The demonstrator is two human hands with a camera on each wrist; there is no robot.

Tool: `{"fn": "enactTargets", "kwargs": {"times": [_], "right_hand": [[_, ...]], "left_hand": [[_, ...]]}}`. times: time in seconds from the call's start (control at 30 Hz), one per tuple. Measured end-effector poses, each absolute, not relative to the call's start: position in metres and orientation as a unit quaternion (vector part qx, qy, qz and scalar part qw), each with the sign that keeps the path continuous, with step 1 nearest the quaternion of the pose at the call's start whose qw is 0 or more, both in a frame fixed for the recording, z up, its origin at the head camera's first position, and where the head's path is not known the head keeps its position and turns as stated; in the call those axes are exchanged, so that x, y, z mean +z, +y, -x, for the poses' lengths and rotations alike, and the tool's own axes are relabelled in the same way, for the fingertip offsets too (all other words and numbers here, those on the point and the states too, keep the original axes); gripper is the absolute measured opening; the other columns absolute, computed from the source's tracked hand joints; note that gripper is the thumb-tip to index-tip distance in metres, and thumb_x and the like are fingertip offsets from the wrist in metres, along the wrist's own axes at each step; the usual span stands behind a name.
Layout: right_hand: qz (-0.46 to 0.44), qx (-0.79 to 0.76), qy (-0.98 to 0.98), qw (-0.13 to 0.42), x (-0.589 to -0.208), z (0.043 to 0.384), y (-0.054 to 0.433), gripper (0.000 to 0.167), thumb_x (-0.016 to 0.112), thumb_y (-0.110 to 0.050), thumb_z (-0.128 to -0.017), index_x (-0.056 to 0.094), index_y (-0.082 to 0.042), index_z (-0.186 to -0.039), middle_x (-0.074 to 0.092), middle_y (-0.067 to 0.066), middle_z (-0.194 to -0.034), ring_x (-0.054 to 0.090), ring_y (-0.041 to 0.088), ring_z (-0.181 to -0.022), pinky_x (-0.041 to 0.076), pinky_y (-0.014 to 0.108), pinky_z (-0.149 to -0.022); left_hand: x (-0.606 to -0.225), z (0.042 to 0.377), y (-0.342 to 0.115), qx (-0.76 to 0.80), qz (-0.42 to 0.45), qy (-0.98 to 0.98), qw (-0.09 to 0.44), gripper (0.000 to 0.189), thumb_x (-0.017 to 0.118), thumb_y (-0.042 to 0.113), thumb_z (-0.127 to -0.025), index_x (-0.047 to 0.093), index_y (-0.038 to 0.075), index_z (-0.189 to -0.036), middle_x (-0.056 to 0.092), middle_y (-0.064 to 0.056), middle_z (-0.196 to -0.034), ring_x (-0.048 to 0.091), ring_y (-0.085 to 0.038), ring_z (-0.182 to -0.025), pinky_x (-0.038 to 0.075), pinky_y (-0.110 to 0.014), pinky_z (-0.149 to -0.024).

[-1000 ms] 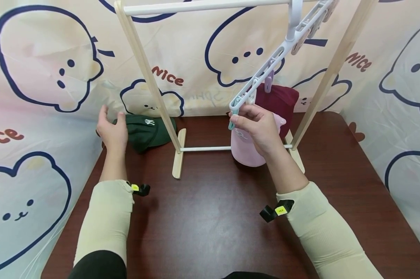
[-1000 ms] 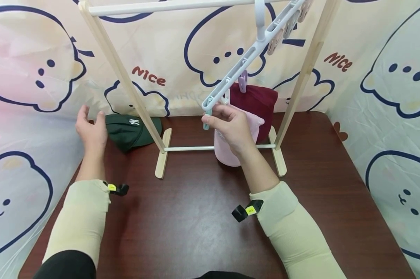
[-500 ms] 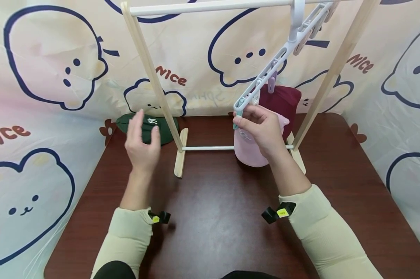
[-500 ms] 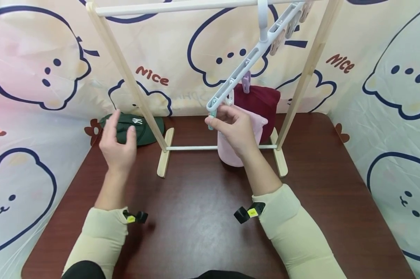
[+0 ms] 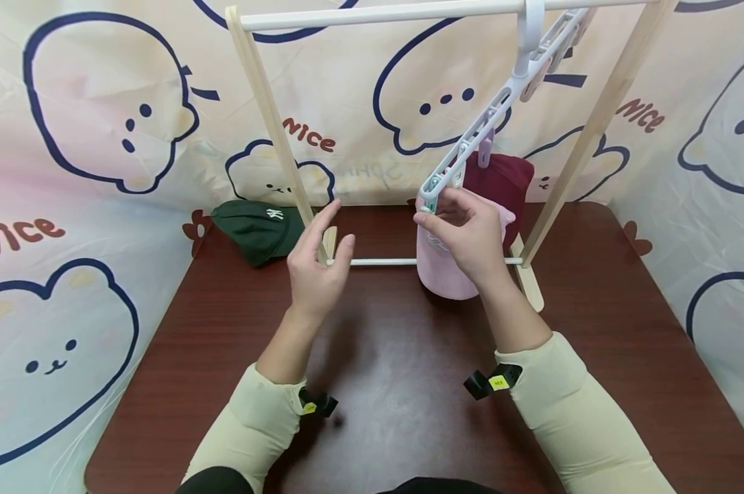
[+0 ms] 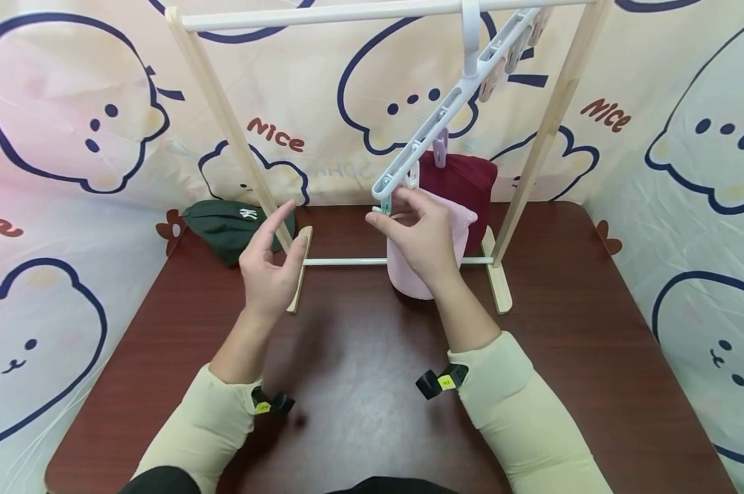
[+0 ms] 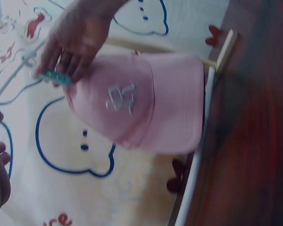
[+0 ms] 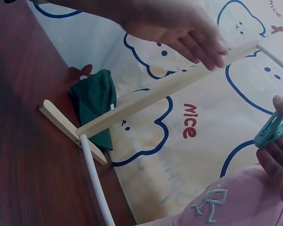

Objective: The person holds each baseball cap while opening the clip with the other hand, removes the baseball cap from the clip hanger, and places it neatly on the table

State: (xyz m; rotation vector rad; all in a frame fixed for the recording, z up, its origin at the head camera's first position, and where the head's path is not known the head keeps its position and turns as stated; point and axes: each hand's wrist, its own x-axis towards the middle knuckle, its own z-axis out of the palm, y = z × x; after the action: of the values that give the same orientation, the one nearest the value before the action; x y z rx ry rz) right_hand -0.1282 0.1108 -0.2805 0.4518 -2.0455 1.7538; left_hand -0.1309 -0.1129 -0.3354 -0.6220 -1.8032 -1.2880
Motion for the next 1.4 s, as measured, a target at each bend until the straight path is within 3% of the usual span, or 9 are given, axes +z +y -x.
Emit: {"fn": "enactTargets", "kwargs": {"times": [0.37,0.53,0.8,1.07,1.4], "right_hand": [[-0.175,0.59,-0.75,0.243,-0.281,0.124,0.11,0.034,0.079,0.0,-0.08,0.069,0.005,-0.112,0.071,0.019,-0.098,0.07,0.021,-0.086,0.058,0.034,-0.082],[-0.182,0.583,-0.754,0.24,-0.28,0.12,0.108,0.037,0.078,0.001,-0.081,0.067,0.006,-0.116,0.069,0.019,-0.103,0.07,0.029,-0.089,0.058,0.044,-0.083],[-0.202,0.573,-0.758,0.239,-0.279,0.118,0.107,0.04,0.077,0.003,-0.081,0.066,0.007,-0.119,0.067,0.02,-0.106,0.07,0.031,-0.089,0.058,0.044,-0.082],[-0.232,0.535,-0.775,0.241,-0.296,0.132,0.116,0.045,0.078,-0.003,-0.081,0.067,-0.007,-0.125,0.069,0.009,-0.111,0.07,0.019,-0.093,0.058,0.034,-0.082],[-0.236,0.526,-0.784,0.232,-0.289,0.133,0.124,0.039,0.069,0.003,-0.085,0.068,-0.006,-0.123,0.071,0.007,-0.107,0.071,0.019,-0.091,0.058,0.031,-0.081]], "left_hand": [[-0.304,0.133,-0.066,-0.632,0.24,-0.703,0.221,0.043,0.066,0.0,-0.091,0.056,-0.006,-0.133,0.062,-0.017,-0.133,0.056,-0.021,-0.128,0.042,-0.032,-0.109],[-0.284,0.126,-0.05,-0.651,0.244,-0.697,0.176,0.042,0.065,-0.001,-0.091,0.055,-0.011,-0.131,0.061,-0.023,-0.131,0.056,-0.025,-0.128,0.042,-0.034,-0.109],[-0.279,0.13,-0.039,-0.661,0.261,-0.685,0.161,0.042,0.066,-0.004,-0.089,0.055,-0.012,-0.13,0.063,-0.026,-0.126,0.06,-0.033,-0.12,0.046,-0.046,-0.105],[-0.301,0.145,-0.037,-0.64,0.249,-0.706,0.173,0.04,0.072,0.008,-0.088,0.064,0.0,-0.127,0.07,-0.012,-0.118,0.067,-0.018,-0.105,0.055,-0.033,-0.091],[-0.302,0.147,-0.034,-0.632,0.232,-0.711,0.201,0.031,0.068,0.007,-0.091,0.067,-0.002,-0.121,0.072,-0.014,-0.113,0.069,-0.018,-0.1,0.056,-0.028,-0.087]]}}
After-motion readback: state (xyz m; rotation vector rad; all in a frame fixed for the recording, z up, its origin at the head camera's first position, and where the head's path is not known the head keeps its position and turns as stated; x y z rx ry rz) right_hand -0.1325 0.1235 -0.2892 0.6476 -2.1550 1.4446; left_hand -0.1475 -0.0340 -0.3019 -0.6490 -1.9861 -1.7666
